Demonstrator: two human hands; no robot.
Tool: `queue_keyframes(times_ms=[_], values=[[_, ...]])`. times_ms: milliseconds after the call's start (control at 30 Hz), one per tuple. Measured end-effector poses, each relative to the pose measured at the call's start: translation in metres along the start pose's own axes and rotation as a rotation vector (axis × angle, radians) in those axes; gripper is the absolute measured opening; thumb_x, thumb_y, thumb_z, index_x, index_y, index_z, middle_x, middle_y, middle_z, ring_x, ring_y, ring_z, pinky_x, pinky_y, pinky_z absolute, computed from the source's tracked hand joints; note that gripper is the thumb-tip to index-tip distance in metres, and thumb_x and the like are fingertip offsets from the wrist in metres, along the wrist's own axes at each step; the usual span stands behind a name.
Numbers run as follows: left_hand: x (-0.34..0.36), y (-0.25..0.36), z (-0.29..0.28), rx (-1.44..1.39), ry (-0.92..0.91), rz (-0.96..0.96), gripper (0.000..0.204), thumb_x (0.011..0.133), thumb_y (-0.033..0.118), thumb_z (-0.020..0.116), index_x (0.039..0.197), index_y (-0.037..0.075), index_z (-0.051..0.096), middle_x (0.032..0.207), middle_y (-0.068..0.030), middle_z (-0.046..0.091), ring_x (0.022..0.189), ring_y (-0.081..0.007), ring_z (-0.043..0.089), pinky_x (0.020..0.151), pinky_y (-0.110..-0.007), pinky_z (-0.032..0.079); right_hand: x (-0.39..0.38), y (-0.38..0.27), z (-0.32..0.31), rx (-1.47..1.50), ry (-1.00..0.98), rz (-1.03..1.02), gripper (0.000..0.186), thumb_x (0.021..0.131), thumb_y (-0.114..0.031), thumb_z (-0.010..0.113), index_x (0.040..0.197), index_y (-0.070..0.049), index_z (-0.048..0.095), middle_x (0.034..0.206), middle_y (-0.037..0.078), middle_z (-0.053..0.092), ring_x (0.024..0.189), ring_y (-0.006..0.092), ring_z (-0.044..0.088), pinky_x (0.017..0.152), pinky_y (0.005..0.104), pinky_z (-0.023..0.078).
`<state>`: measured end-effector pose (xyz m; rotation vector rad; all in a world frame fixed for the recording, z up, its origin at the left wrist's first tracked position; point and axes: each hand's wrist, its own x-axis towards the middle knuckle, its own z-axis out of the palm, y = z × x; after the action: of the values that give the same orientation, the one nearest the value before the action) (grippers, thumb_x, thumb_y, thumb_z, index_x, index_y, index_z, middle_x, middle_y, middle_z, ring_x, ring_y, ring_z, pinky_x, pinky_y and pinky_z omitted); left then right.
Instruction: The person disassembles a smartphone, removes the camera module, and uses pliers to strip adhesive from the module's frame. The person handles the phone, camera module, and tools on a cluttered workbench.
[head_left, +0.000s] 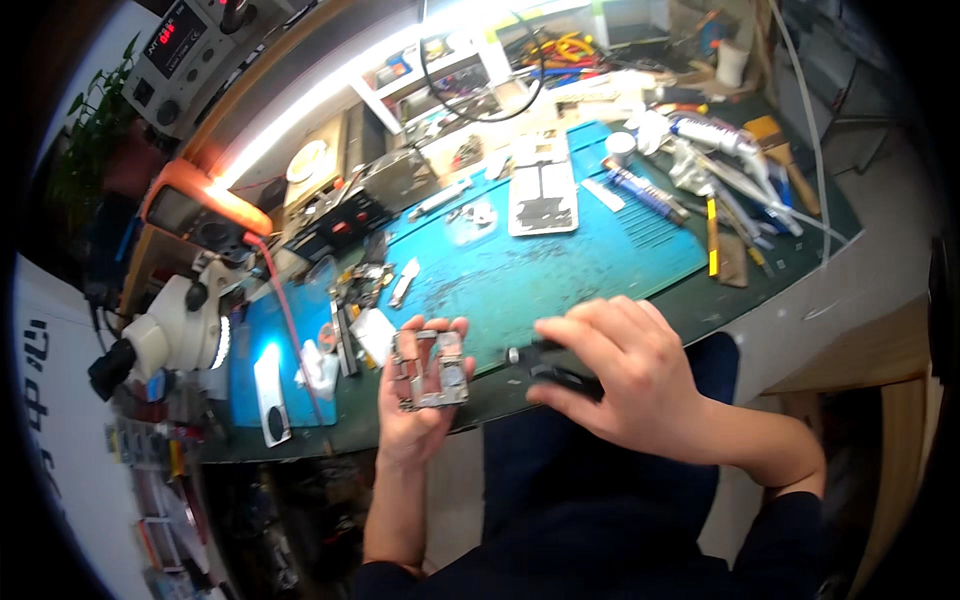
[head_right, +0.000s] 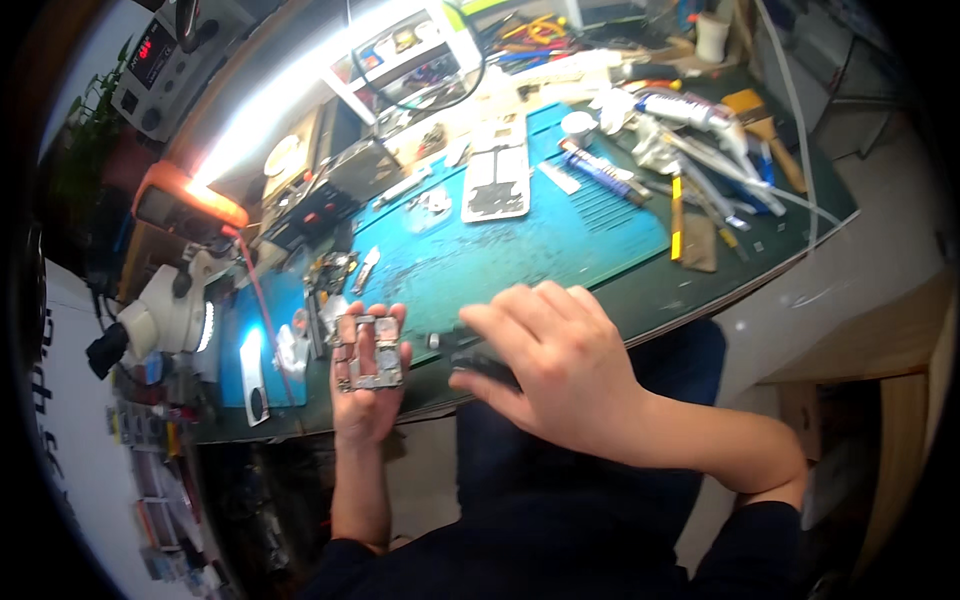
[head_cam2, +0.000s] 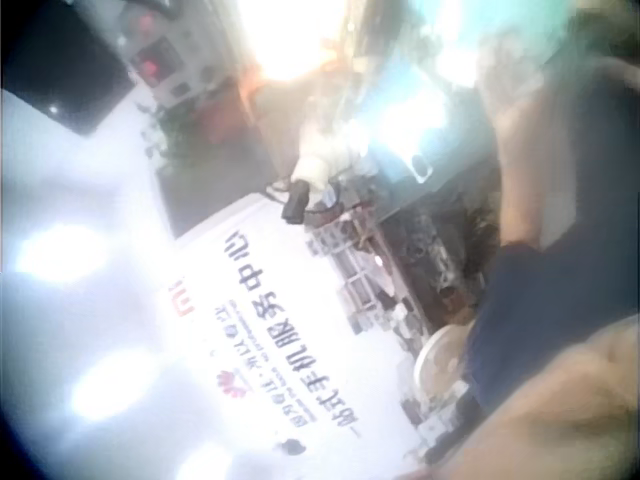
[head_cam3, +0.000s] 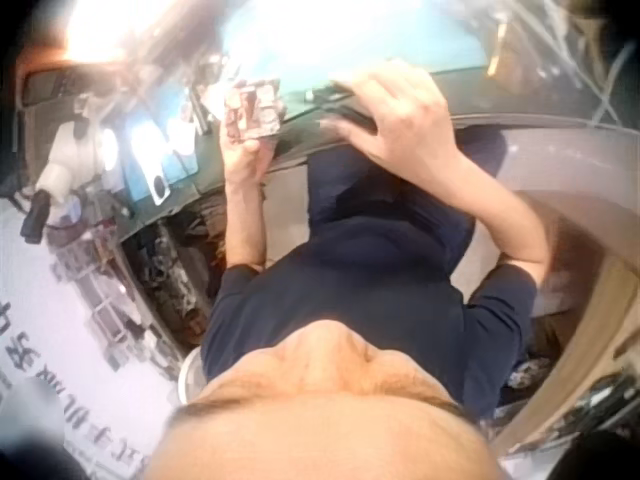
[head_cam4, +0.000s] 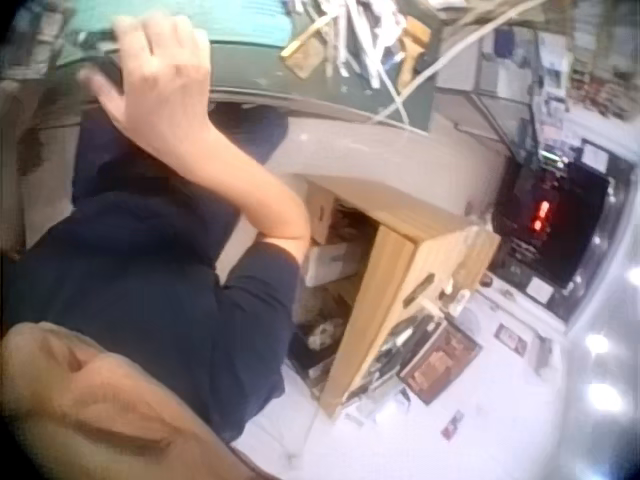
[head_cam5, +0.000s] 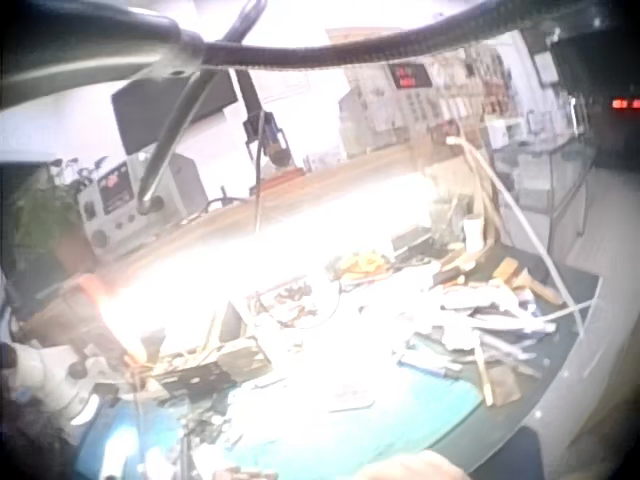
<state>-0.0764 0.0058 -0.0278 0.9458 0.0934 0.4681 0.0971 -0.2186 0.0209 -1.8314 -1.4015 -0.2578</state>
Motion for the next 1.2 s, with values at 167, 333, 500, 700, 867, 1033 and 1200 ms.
queue_keyframes(times_ms=[167,333,500,700,867,1033,1200], values=[[-0.002,0.001,-0.001,-0.009,0.009,-0.018,0.106,0.079,0.024,0.100,0.161,0.003,0.037,0.157,-0.0123,0.050,0.155,-0.0378,0.045,0.122,-0.053,0.051,0.017,0.058,-0.020,-0.373,0.175,0.166,0.046,0.090,-0.020,0.073,0.130,-0.003,0.059,0.120,0.014,0.063,0.108,0.0333,0.061,0.093,0.0474,0.046],[-0.001,0.003,0.007,-0.012,-0.042,-0.017,0.107,0.081,0.025,0.099,0.162,0.000,0.035,0.152,-0.0145,0.052,0.150,-0.0358,0.051,0.121,-0.050,0.051,0.030,0.148,-0.065,-0.719,0.215,0.426,0.053,0.091,-0.025,0.078,0.136,-0.004,0.060,0.130,0.017,0.065,0.126,0.0399,0.060,0.108,0.0524,0.044],[-0.011,0.016,0.012,0.045,0.012,-0.046,0.110,0.078,0.026,0.101,0.162,0.002,0.034,0.150,-0.0152,0.053,0.148,-0.0366,0.053,0.119,-0.050,0.052,0.062,0.176,-0.081,-0.504,0.148,0.553,0.056,0.091,-0.032,0.082,0.135,-0.001,0.068,0.128,0.020,0.066,0.121,0.0392,0.066,0.103,0.0478,0.052],[-0.023,0.021,-0.008,0.246,0.014,0.076,0.102,0.076,0.025,0.102,0.155,0.004,0.041,0.149,-0.0154,0.054,0.143,-0.0309,0.056,0.114,-0.045,0.055,0.097,0.204,-0.075,-0.602,0.130,0.505,0.054,0.093,-0.040,0.081,0.135,-0.007,0.070,0.133,0.016,0.069,0.126,0.0362,0.065,0.106,0.0495,0.051],[-0.027,0.015,-0.024,0.312,-0.120,0.071,0.091,0.081,0.007,0.097,0.153,0.009,0.042,0.152,-0.0116,0.053,0.132,-0.0213,0.057,0.112,-0.041,0.052,0.154,0.259,-0.059,-0.668,0.088,0.300,0.053,0.095,-0.038,0.078,0.136,-0.005,0.069,0.135,0.020,0.070,0.127,0.0361,0.067,0.108,0.0451,0.053],[-0.024,-0.001,-0.021,0.243,-0.139,0.102,0.107,0.083,0.005,0.095,0.165,0.011,0.027,0.156,-0.0144,0.049,0.144,-0.0244,0.051,0.123,-0.043,0.042,0.218,0.375,-0.061,-0.704,-0.036,0.444,0.069,0.098,-0.053,0.074,0.142,0.000,0.065,0.144,0.023,0.066,0.135,0.0403,0.063,0.113,0.0484,0.050],[-0.043,0.012,-0.022,0.159,-0.136,0.079,0.116,0.083,0.003,0.094,0.171,0.012,0.019,0.157,-0.0140,0.045,0.149,-0.0249,0.046,0.125,-0.043,0.039,0.230,0.405,-0.062,-0.570,0.056,0.270,0.060,0.104,-0.043,0.070,0.139,0.006,0.066,0.135,0.029,0.070,0.131,0.0406,0.067,0.112,0.0456,0.050]])
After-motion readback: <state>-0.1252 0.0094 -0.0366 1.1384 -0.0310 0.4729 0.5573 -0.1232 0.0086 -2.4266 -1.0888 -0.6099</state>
